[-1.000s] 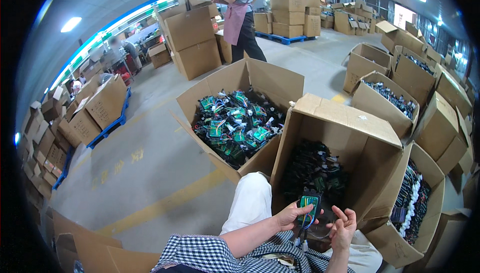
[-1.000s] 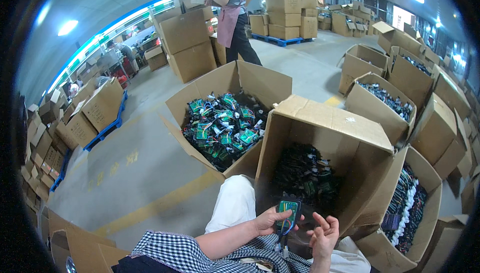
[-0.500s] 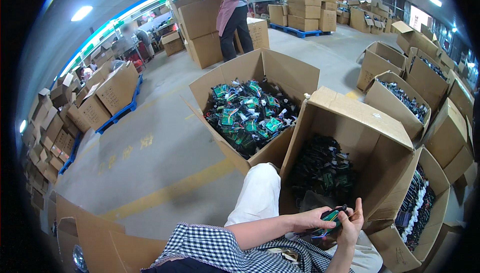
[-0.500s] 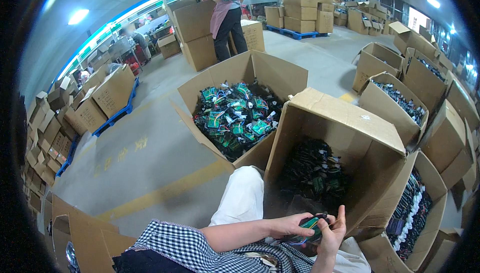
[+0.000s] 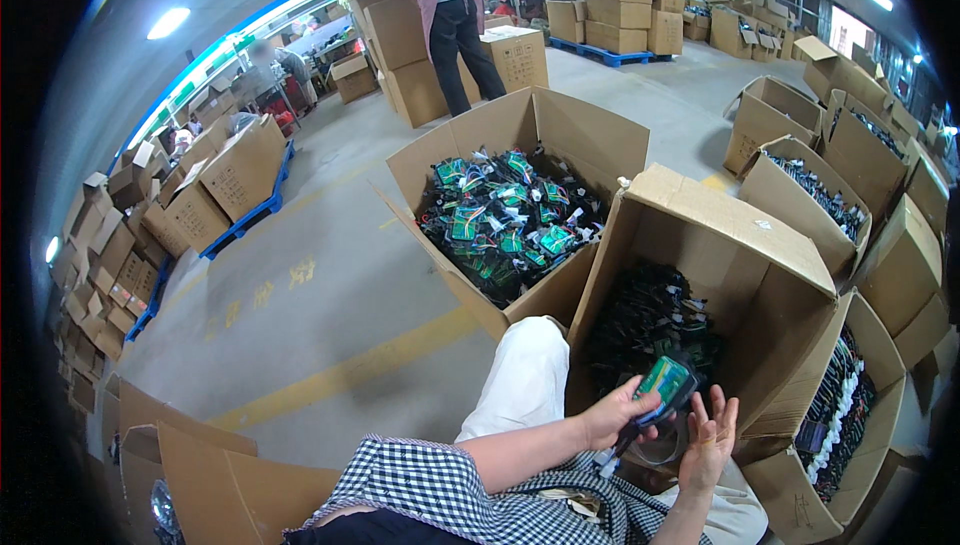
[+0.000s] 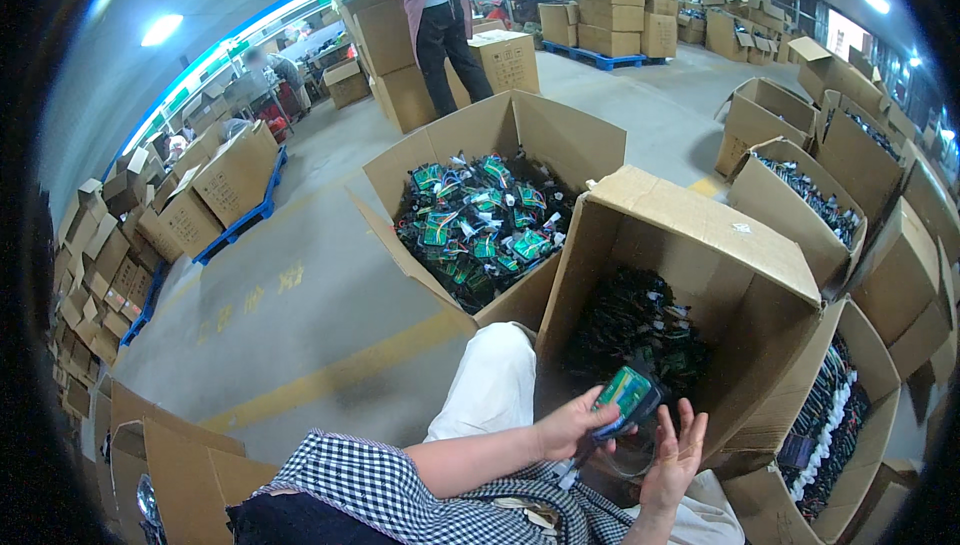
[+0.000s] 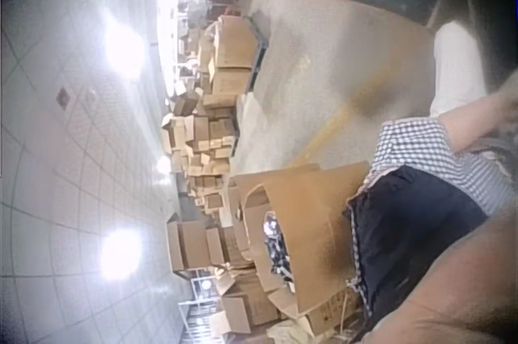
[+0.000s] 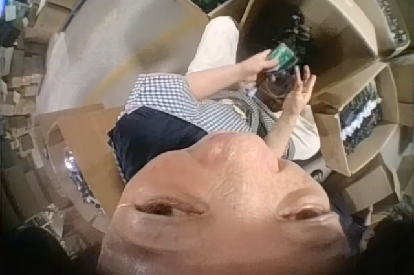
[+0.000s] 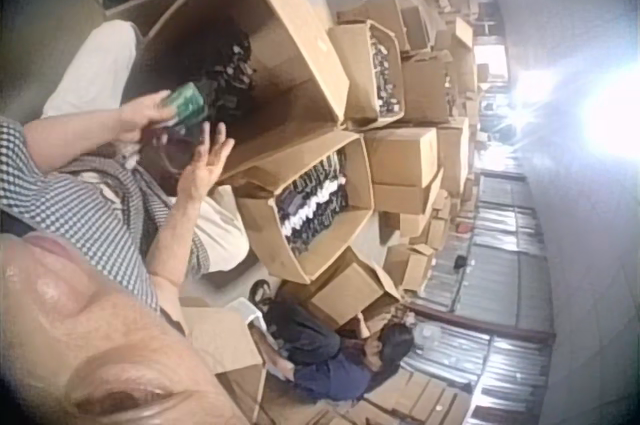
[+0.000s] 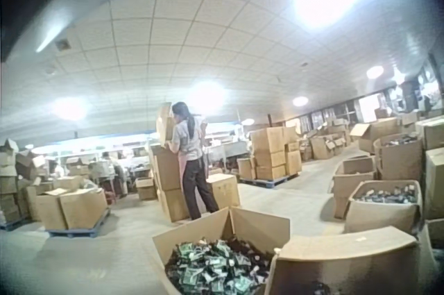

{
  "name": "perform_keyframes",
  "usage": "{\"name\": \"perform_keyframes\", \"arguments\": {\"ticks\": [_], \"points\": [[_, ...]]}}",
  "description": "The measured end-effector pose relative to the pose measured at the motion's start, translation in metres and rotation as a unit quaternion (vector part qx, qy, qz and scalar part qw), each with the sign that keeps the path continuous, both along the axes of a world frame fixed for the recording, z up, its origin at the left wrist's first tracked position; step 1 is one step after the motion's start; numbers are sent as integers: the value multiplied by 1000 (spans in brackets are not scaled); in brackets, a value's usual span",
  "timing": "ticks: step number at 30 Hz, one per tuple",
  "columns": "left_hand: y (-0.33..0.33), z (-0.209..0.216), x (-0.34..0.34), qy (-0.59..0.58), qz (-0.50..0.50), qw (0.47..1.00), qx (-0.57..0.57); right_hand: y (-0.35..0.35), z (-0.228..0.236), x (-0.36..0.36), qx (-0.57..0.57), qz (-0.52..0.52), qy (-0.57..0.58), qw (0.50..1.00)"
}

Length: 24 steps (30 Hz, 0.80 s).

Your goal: The recorder is seen sorting and placing small electronic components into plastic bags and then into cardboard boxes in a warehouse or factory setting.

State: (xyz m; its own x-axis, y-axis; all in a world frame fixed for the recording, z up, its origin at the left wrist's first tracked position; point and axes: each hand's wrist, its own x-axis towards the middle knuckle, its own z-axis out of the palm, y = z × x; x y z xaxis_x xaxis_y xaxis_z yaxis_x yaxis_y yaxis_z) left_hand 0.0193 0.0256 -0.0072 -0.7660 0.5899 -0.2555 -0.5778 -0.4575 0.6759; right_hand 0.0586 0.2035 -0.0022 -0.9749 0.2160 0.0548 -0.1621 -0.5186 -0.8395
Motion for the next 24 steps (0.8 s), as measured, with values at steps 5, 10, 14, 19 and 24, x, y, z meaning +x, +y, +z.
{"name": "perform_keyframes", "arguments": {"ticks": [5,10,14,19,24], "points": [[-6,-1,4,-169,-124,974,84,-19,-10,6,28,58,-26,998],[-8,-4,13,-184,-103,957,201,-24,-8,3,5,89,-8,996],[-8,4,9,-153,-71,965,202,-24,-22,2,-60,136,22,989],[-31,-1,-10,60,-82,993,-58,11,-8,0,-24,73,46,996],[-8,20,7,562,-177,687,-425,17,51,-9,602,74,151,780]]}}
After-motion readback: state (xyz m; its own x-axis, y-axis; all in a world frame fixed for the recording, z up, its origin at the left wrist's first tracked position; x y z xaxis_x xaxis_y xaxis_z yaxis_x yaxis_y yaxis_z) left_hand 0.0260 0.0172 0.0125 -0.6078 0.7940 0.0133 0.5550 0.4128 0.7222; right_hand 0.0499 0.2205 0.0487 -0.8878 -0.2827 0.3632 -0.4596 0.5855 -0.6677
